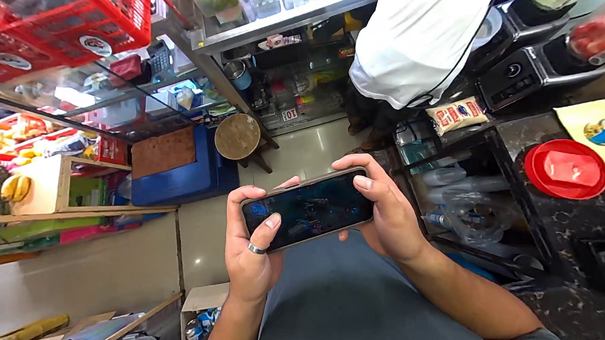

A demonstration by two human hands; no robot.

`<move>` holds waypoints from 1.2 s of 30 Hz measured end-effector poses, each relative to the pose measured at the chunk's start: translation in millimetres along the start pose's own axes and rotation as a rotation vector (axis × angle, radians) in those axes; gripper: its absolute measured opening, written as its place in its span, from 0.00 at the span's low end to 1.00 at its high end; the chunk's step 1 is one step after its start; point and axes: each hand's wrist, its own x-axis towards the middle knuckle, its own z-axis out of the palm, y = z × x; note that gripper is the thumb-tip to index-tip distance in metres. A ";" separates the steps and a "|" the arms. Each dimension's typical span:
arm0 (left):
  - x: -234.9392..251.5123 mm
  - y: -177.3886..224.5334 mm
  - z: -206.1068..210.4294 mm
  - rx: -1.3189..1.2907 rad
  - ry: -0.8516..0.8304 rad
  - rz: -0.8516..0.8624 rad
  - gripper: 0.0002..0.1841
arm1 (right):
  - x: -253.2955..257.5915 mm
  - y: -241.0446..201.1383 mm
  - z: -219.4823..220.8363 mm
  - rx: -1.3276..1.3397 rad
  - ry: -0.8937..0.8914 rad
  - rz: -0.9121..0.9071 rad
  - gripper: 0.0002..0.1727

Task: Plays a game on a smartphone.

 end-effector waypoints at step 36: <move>-4.3 5.7 0.1 0.121 -0.040 0.126 0.16 | 4.0 -4.7 -1.8 -0.209 0.000 0.003 0.27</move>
